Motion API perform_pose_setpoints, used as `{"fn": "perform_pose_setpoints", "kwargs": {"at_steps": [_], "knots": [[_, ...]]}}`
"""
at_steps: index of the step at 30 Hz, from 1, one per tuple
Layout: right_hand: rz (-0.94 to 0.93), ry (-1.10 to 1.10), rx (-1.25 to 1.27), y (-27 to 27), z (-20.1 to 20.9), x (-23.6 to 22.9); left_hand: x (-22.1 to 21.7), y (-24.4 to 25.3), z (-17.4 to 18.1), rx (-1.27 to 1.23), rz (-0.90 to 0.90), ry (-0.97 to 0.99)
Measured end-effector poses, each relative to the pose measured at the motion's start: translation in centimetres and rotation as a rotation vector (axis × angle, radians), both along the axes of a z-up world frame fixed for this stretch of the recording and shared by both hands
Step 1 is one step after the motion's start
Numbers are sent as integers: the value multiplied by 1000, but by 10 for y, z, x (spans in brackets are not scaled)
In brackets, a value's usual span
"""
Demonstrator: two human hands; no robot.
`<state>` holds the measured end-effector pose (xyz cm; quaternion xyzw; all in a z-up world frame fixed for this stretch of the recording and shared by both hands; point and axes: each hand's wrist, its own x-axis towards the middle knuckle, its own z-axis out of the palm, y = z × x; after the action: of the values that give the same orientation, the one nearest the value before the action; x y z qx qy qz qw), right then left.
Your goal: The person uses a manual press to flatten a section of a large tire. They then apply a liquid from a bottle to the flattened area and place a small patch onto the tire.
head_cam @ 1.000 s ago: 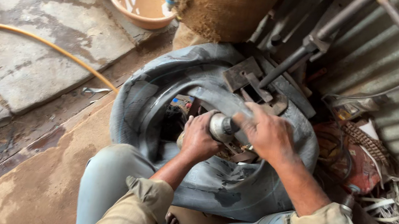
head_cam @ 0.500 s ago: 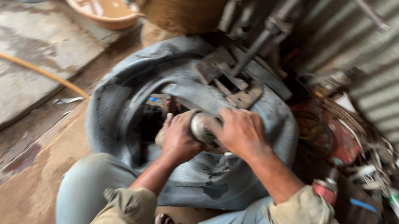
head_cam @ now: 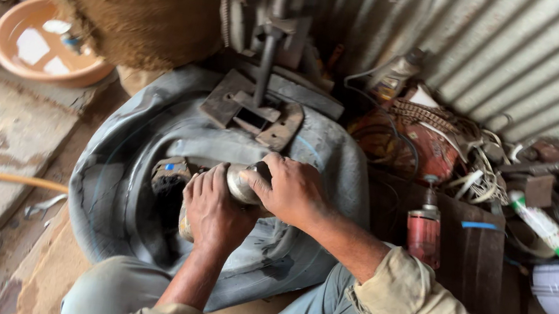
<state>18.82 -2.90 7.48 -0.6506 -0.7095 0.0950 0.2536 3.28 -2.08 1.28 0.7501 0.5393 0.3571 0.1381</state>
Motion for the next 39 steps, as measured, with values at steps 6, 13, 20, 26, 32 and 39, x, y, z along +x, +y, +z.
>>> {"fn": "perform_pose_setpoints", "kwargs": {"at_steps": [6,13,20,26,32,39], "knots": [[-65,96,227,-22,72,51,8,-3,27,323,-206,-69],[-341,-142,359,-35,156,186,-7,10,-4,57,-50,-231],[-589,-532,240,59,102,302,-16,28,-39,-323,146,-227],[-620,-350,321,144,6,362,-15,32,-44,-432,206,-122],[-709,-274,166,217,-92,377,-11,37,-49,-530,287,-50],[-768,-92,25,222,-177,363,-10,34,-52,-640,269,-153]]}}
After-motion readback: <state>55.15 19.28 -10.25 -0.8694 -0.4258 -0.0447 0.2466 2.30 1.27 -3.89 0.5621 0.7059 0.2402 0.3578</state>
